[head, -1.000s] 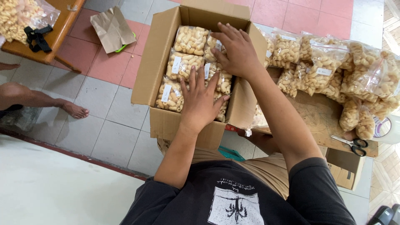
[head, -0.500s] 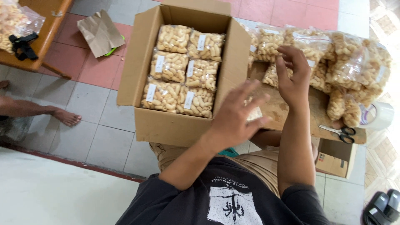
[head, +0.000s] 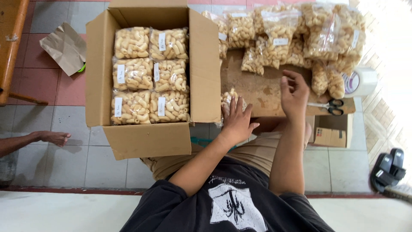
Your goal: Packing small plastic bags of snacks into a cardboard box and sealing it with adhesive tape.
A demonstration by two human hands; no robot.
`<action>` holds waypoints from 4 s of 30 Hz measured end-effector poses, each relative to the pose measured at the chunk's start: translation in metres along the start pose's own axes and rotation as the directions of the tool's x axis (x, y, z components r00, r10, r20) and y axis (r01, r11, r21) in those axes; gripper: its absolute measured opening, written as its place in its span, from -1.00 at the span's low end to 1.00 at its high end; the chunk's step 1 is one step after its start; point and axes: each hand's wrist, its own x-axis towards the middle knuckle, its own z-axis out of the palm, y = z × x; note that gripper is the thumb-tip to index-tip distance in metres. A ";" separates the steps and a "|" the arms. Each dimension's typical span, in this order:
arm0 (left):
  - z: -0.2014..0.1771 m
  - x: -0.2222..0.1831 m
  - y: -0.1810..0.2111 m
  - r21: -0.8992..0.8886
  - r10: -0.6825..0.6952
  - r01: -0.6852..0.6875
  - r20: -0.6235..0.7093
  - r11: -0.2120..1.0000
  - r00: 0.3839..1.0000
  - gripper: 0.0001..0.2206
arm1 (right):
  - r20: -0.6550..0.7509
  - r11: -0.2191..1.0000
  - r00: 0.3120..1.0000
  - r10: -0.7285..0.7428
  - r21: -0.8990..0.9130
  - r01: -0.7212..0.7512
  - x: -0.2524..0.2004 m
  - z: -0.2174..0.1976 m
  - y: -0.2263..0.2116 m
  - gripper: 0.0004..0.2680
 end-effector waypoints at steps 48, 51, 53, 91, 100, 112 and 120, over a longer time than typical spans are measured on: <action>0.033 0.014 -0.005 -0.565 -0.061 -0.396 -0.625 0.724 0.778 -0.62 | 0.253 0.870 0.917 0.309 0.315 -0.381 -0.042 -0.012 0.019 -0.70; 0.027 0.011 -0.005 -0.542 -0.091 -0.446 -0.701 0.712 0.708 -0.76 | 0.181 0.932 0.941 0.287 0.175 -0.318 -0.041 -0.004 0.006 -0.76; 0.022 0.012 -0.009 -0.508 -0.086 -0.461 -0.734 0.727 0.674 -0.79 | 0.163 0.950 0.963 0.215 0.195 -0.245 -0.042 0.001 0.003 -0.79; -0.022 -0.024 0.031 -0.852 -0.198 -0.322 -0.429 0.413 0.881 -0.40 | 0.157 0.900 0.982 0.109 0.404 -0.164 -0.036 0.003 -0.018 -0.81; 0.009 -0.016 0.011 -0.516 0.006 -0.135 -0.244 0.846 0.970 -0.34 | -0.175 0.958 0.967 0.184 -0.189 -0.217 -0.040 0.032 0.008 -0.60; 0.055 0.014 -0.023 -0.215 0.073 -0.103 -0.143 0.971 0.987 -0.51 | 0.168 0.921 0.978 -0.124 -0.348 0.176 -0.050 0.057 0.044 -0.78; 0.061 0.024 -0.030 -0.017 0.147 -0.150 -0.109 0.989 0.983 -0.26 | 0.181 0.933 0.972 -0.150 -0.300 0.200 -0.050 0.054 0.033 -0.77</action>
